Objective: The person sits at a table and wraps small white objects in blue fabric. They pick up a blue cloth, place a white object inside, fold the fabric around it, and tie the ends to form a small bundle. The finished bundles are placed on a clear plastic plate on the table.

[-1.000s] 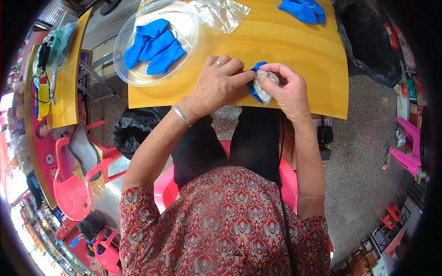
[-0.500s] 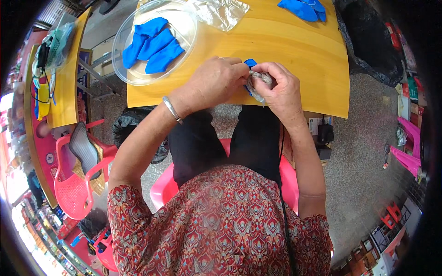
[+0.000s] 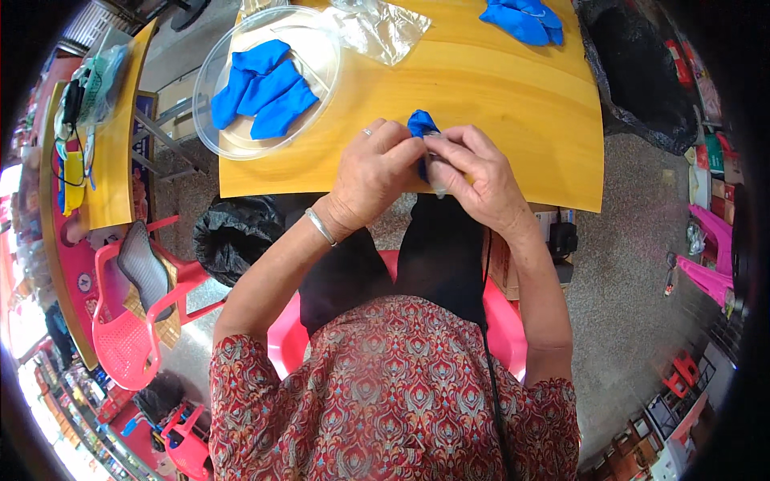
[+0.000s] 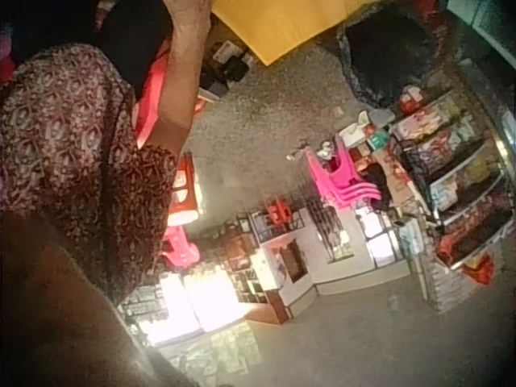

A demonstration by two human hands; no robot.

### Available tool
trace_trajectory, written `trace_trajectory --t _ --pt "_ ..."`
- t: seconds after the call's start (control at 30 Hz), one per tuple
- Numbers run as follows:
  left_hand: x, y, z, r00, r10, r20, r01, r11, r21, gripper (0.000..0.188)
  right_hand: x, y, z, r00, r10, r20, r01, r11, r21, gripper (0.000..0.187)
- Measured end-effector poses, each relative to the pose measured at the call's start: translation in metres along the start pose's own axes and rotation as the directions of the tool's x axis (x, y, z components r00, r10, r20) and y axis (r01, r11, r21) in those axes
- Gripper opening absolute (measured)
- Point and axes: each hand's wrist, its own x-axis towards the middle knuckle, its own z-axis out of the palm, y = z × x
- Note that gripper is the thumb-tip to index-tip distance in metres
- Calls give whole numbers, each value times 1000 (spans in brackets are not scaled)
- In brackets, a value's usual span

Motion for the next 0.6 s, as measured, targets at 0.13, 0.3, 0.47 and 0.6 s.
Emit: trace_trajectory --t 0.13,0.3,0.47,0.6 --pt "-1 -1 5 997 -48 -55 45 997 -59 23 5 -9 -2 999 3 38 0 998 -66 34" --pt "-8 0 20 889 -451 -81 341 768 -542 23 6 3 6 963 267 -32 -262 959 111 28" --pt "7 7 9 699 -701 144 460 286 -841 38 6 1 5 920 392 -16 -290 708 644 28" --pt "9 15 -2 723 -503 475 340 -339 -877 41 8 -9 5 934 357 8 -248 632 734 30"
